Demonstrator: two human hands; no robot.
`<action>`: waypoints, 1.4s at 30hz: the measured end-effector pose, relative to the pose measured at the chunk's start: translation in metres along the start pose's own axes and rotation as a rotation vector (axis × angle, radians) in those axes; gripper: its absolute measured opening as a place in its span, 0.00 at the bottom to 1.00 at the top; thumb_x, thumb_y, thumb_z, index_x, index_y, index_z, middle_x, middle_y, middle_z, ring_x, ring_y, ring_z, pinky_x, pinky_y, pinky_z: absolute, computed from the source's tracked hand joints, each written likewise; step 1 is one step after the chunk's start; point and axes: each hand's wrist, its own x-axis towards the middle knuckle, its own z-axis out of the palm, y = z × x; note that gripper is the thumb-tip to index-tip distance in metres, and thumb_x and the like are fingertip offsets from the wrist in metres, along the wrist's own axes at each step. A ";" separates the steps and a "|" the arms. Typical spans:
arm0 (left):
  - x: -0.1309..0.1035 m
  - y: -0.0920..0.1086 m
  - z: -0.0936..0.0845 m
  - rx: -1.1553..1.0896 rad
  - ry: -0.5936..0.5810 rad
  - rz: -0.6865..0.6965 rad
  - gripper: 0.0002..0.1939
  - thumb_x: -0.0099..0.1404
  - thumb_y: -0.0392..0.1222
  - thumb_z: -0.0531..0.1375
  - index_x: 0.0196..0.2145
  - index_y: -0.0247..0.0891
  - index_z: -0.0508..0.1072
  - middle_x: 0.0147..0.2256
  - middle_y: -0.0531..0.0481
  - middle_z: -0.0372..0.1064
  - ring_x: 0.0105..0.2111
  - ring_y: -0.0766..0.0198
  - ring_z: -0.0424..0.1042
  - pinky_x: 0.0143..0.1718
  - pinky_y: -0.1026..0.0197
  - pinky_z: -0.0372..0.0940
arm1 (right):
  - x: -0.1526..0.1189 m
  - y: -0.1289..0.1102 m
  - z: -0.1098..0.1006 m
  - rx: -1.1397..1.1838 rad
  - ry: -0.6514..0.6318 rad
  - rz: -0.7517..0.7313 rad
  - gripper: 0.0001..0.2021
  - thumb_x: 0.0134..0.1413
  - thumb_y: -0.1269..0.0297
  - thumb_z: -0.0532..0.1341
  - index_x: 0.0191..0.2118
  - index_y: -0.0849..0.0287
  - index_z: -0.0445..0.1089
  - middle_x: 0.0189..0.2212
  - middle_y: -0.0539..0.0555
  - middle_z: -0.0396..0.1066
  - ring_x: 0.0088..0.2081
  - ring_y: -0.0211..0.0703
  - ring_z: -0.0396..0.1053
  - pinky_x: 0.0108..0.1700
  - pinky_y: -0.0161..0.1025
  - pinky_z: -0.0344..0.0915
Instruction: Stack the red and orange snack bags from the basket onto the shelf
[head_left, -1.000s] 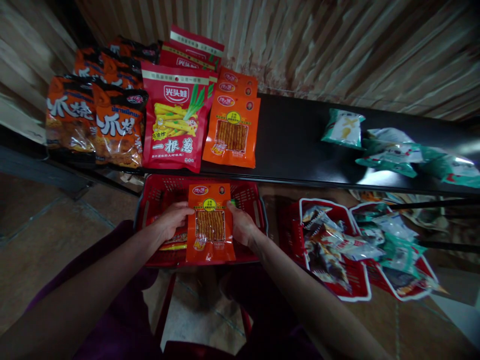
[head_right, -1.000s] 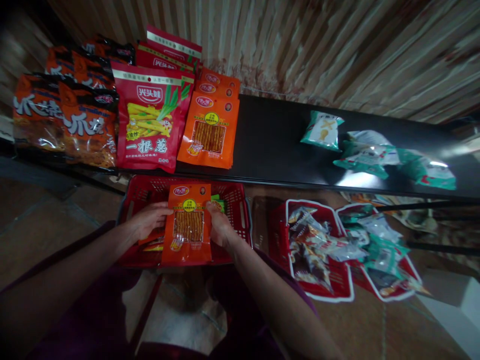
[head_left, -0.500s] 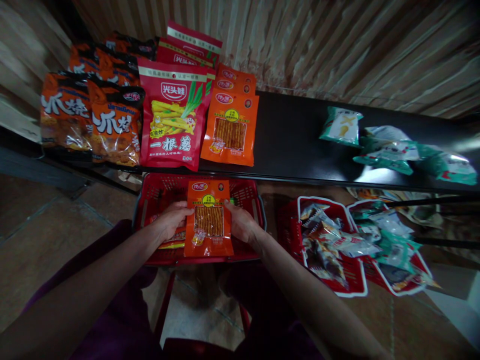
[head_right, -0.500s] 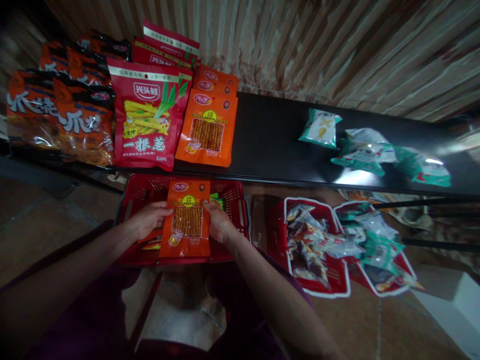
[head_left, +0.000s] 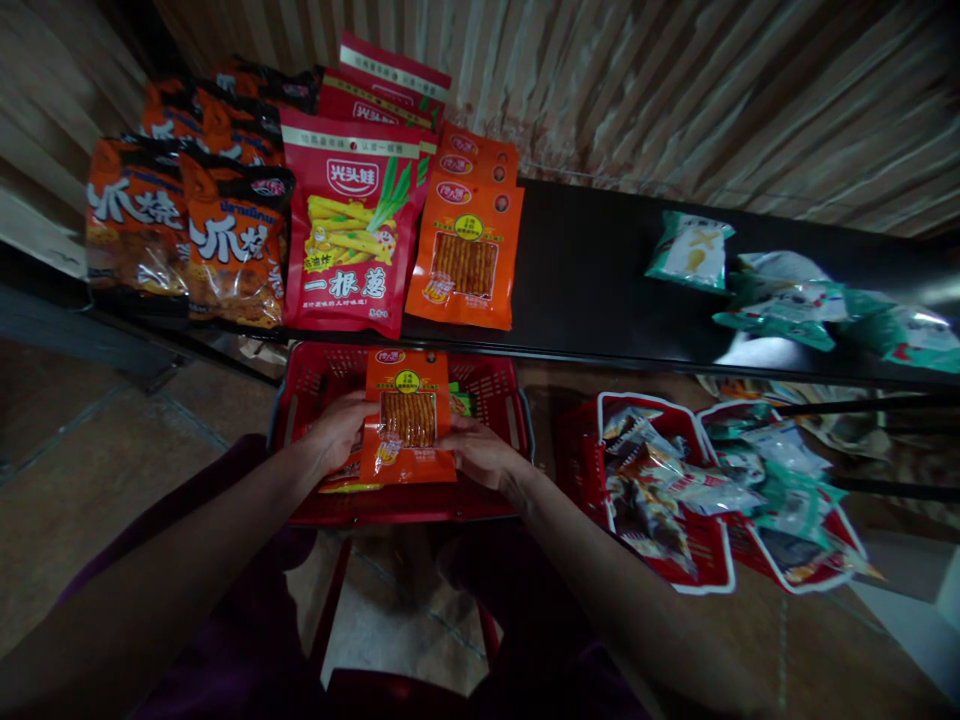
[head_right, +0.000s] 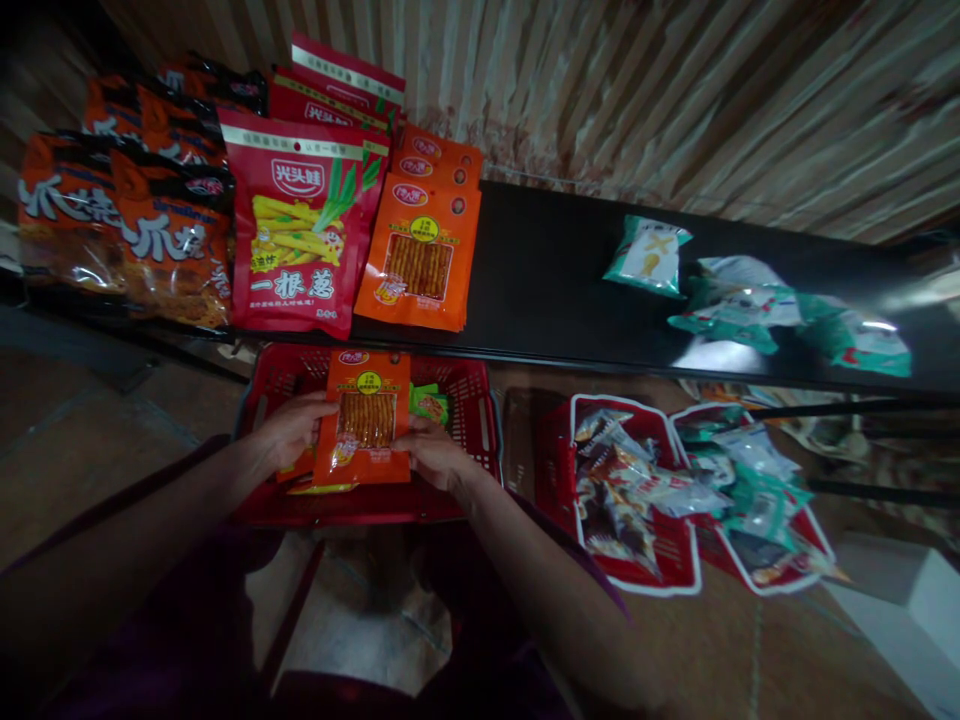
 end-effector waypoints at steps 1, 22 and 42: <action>-0.001 0.000 0.000 0.000 -0.013 -0.013 0.14 0.51 0.30 0.60 0.38 0.34 0.73 0.28 0.47 0.76 0.25 0.63 0.74 0.26 0.64 0.67 | 0.001 -0.001 0.000 0.002 0.009 -0.019 0.18 0.29 0.79 0.62 0.34 0.59 0.73 0.26 0.49 0.77 0.30 0.44 0.74 0.32 0.37 0.69; -0.009 -0.004 0.010 -0.032 -0.050 -0.005 0.19 0.45 0.21 0.58 0.34 0.35 0.72 0.30 0.50 0.75 0.28 0.64 0.74 0.36 0.60 0.69 | 0.002 -0.003 -0.001 0.058 0.084 -0.084 0.17 0.31 0.78 0.65 0.34 0.59 0.72 0.29 0.50 0.77 0.31 0.41 0.74 0.40 0.38 0.69; -0.008 -0.003 0.008 -0.059 -0.072 -0.009 0.19 0.42 0.23 0.61 0.34 0.36 0.73 0.32 0.48 0.76 0.34 0.58 0.75 0.37 0.58 0.69 | 0.006 0.002 -0.004 0.017 0.025 -0.114 0.22 0.27 0.79 0.64 0.37 0.57 0.71 0.27 0.47 0.76 0.33 0.42 0.75 0.38 0.37 0.67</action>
